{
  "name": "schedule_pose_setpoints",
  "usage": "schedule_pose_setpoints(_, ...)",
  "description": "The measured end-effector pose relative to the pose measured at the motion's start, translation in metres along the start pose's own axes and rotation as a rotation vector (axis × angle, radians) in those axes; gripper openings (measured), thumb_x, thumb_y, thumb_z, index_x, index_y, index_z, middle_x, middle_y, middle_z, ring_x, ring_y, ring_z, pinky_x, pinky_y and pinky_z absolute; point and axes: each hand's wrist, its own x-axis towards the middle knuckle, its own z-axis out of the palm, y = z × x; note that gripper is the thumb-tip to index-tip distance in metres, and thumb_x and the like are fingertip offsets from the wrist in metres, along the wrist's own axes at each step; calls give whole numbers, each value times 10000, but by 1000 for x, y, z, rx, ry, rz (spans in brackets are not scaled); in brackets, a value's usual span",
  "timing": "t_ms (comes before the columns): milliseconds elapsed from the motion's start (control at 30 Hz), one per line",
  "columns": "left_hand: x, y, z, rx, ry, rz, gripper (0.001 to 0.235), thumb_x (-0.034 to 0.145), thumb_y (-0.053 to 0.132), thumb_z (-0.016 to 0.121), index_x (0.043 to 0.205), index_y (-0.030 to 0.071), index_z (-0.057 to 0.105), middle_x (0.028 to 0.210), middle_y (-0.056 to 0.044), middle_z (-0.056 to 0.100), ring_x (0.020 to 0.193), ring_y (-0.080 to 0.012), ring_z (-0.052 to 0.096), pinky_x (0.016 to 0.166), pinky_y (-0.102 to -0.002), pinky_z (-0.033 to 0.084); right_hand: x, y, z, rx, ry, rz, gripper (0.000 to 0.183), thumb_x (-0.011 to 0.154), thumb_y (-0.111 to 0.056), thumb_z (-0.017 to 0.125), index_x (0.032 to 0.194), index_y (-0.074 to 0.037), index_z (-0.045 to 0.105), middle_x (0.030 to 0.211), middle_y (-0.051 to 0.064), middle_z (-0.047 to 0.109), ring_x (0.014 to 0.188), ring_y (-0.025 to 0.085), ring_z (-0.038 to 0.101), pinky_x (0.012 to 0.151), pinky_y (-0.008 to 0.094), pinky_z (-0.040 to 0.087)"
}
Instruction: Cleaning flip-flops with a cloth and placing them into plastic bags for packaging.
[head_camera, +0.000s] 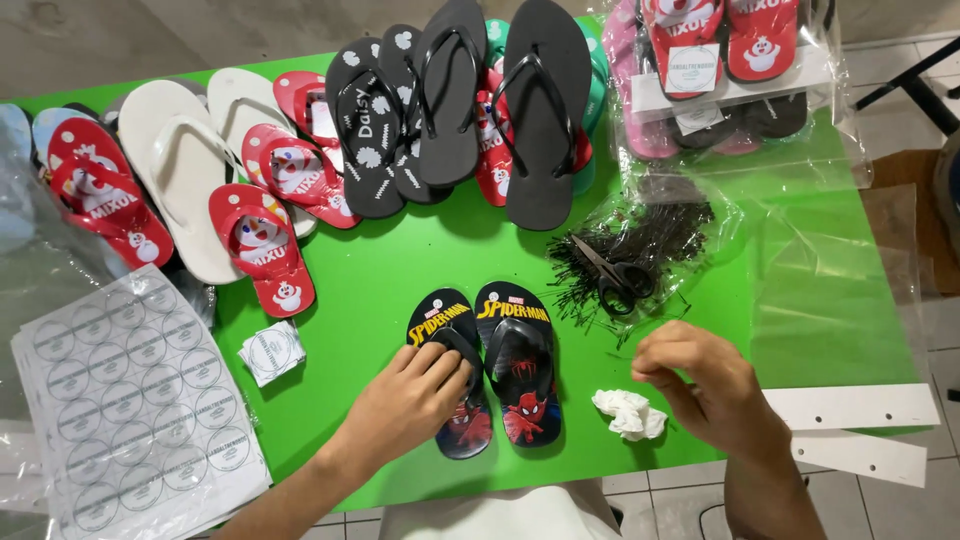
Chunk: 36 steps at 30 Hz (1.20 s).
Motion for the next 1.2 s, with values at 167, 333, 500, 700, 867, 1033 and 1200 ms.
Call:
schedule_pose_setpoints(167, 8, -8, 3, 18, 78, -4, 137, 1017, 216, 624, 1013, 80, 615, 878, -47, 577, 825, -236, 524, 692, -371, 419, 58, -30, 14, -256, -238, 37, 111, 942, -12, 639, 1051, -15, 660, 1003, 105, 741, 881, 227, 742, 774, 327, 628)
schedule_pose_setpoints(333, 3, -18, 12, -28, 167, 36, 169, 1027, 215, 629, 905, 98, 638, 850, -43, 577, 776, -236, 525, 672, -370, 397, 74, -20, 47, -135, -522, 198, 101, 987, -80, 598, 1072, -85, 652, 1015, 31, 754, 867, 220, 735, 715, 370, 561)
schedule_pose_setpoints(500, -4, -31, 21, -175, 301, 170, 126, 997, 184, 654, 914, 95, 685, 940, -16, 590, 843, -234, 532, 831, -406, 454, 69, -10, 69, -180, -660, 228, 150, 977, -93, 618, 1113, -101, 681, 983, 18, 822, 816, 229, 797, 621, 410, 580)
schedule_pose_setpoints(700, -6, -37, 23, -289, 329, 179, 152, 1000, 208, 676, 938, 76, 720, 917, -14, 605, 876, -235, 576, 958, -465, 450, 60, 0, 84, -386, -580, 139, 288, 872, 67, 662, 1099, -109, 642, 910, 40, 786, 718, 200, 758, 517, 372, 598)
schedule_pose_setpoints(867, -3, -37, 22, -357, 352, 175, 145, 990, 158, 648, 930, 51, 724, 915, -39, 619, 897, -264, 597, 1029, -479, 471, 57, 1, 88, -448, -548, 111, 369, 804, 135, 627, 1087, -101, 629, 868, 29, 755, 691, 210, 707, 485, 393, 521)
schedule_pose_setpoints(1033, -3, -35, 24, -416, 361, 176, 163, 983, 137, 650, 952, 3, 737, 943, -86, 636, 906, -304, 588, 1088, -505, 482, 54, 14, 88, -296, -403, 92, 198, 956, -130, 683, 1150, -94, 690, 947, 49, 791, 784, 206, 770, 657, 357, 619)
schedule_pose_setpoints(1200, -1, -22, 25, -416, 410, 52, 100, 948, 75, 675, 914, 7, 741, 995, -102, 680, 954, -304, 607, 1166, -614, 402, 59, -5, 92, -154, -221, 198, 185, 894, -126, 768, 1061, -68, 713, 973, 38, 806, 807, 148, 798, 695, 293, 645)
